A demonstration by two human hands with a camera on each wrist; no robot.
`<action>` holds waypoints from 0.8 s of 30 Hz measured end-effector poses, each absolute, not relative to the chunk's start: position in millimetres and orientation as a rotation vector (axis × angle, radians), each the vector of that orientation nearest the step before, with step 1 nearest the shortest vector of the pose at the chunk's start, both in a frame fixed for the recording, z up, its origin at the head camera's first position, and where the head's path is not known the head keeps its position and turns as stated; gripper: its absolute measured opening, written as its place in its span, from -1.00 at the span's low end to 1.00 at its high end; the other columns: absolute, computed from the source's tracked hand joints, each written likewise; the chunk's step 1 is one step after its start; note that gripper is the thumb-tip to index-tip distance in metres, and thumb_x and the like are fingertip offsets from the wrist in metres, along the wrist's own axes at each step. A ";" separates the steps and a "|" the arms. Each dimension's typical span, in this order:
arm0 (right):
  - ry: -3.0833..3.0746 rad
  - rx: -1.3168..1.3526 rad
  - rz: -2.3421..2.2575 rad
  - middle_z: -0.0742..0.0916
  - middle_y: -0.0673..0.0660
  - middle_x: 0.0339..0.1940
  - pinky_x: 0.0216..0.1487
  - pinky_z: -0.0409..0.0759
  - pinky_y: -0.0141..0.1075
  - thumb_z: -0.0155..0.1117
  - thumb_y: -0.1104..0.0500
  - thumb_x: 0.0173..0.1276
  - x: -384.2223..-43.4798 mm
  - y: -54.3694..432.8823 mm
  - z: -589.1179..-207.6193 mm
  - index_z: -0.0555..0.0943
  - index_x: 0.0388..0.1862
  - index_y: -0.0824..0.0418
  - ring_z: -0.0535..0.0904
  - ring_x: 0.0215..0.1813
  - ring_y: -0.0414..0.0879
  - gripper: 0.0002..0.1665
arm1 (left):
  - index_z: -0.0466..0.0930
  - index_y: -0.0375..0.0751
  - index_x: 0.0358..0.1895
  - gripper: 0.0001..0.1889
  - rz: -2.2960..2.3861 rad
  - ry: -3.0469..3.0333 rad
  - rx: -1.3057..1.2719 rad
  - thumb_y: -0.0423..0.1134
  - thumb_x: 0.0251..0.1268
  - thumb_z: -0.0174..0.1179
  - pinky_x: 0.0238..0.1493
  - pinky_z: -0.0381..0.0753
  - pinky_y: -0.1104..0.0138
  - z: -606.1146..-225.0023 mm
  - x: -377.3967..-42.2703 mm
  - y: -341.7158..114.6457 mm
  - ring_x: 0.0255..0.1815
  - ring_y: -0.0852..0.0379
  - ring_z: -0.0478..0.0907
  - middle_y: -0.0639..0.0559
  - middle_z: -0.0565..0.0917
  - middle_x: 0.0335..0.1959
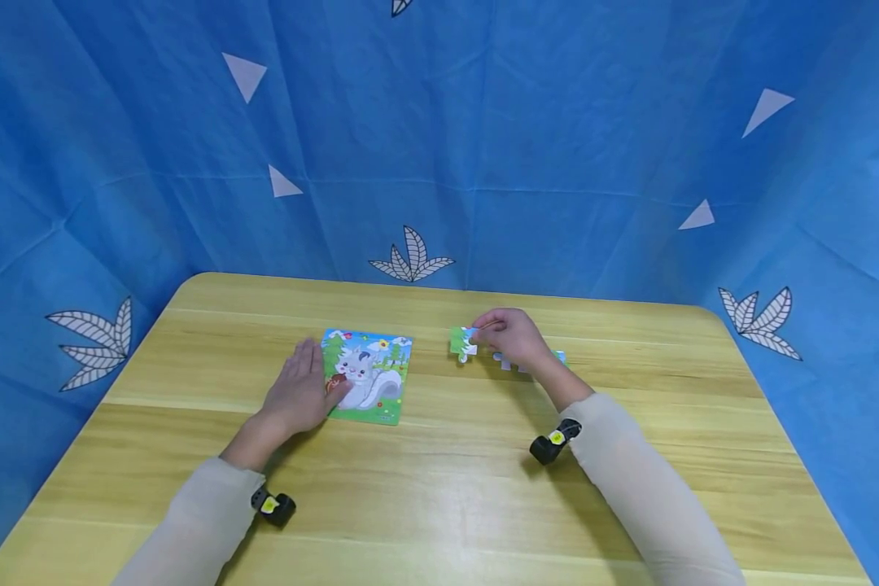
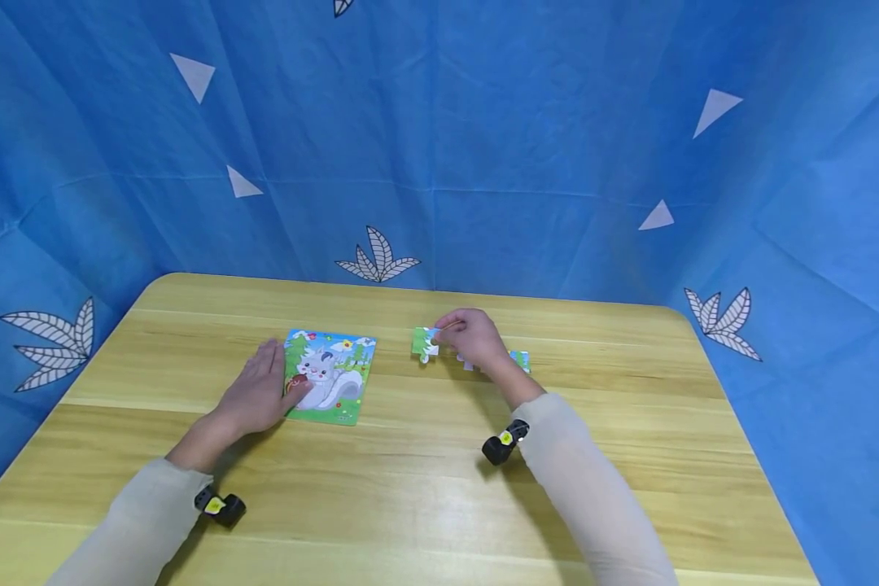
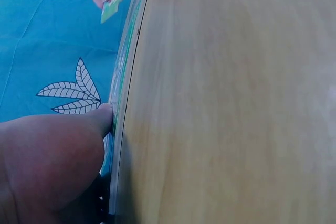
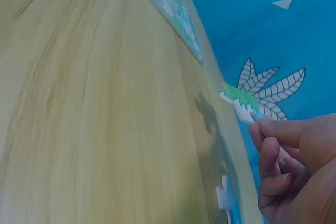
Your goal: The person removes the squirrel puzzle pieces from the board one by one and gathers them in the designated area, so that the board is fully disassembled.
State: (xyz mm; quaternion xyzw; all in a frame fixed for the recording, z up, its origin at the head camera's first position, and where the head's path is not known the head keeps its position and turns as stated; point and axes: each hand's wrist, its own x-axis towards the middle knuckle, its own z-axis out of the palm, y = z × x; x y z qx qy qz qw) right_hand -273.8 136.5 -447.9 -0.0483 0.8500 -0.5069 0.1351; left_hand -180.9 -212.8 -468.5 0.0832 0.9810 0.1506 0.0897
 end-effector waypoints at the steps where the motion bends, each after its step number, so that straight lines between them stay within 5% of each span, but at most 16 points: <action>1: 2.472 -0.139 -1.453 0.73 0.13 -0.38 -0.32 0.55 -0.28 0.33 0.21 0.47 -274.1 138.0 -448.9 0.69 -0.01 0.27 0.60 -0.34 -0.04 -0.80 | -0.20 -0.72 0.51 -0.10 0.446 2.919 0.247 0.10 0.64 -0.11 0.58 -0.17 -0.16 -468.4 -180.9 -212.7 0.62 -0.43 -0.28 -0.56 -0.20 0.59; 8: 2.519 -0.142 -1.381 0.77 0.15 -0.28 -0.39 0.52 -0.29 0.33 0.22 0.47 -273.5 145.0 -451.8 0.68 -0.04 0.26 0.61 -0.35 -0.01 -0.84 | -0.20 -0.72 0.51 -0.10 0.443 2.913 0.244 0.10 0.64 -0.11 0.58 -0.16 -0.16 -467.7 -180.7 -212.4 0.62 -0.43 -0.28 -0.56 -0.20 0.58; 17: 2.563 -0.188 -1.328 0.61 0.05 -0.52 -0.55 0.32 -0.32 0.29 0.22 0.49 -270.6 149.2 -457.2 0.69 -0.12 0.24 0.36 -0.58 -0.14 -0.89 | -0.20 -0.72 0.51 -0.09 0.463 2.913 0.242 0.10 0.63 -0.09 0.58 -0.16 -0.16 -468.1 -179.3 -212.1 0.62 -0.43 -0.28 -0.56 -0.20 0.58; 24: 2.670 -0.231 -1.223 0.73 0.11 -0.33 -0.41 0.49 -0.28 0.35 0.21 0.45 -270.5 151.2 -458.7 0.71 -0.15 0.24 0.54 -0.45 -0.10 -0.89 | -0.20 -0.73 0.50 -0.10 0.453 2.912 0.250 0.09 0.64 -0.09 0.58 -0.15 -0.17 -466.7 -179.5 -211.8 0.61 -0.45 -0.27 -0.58 -0.20 0.58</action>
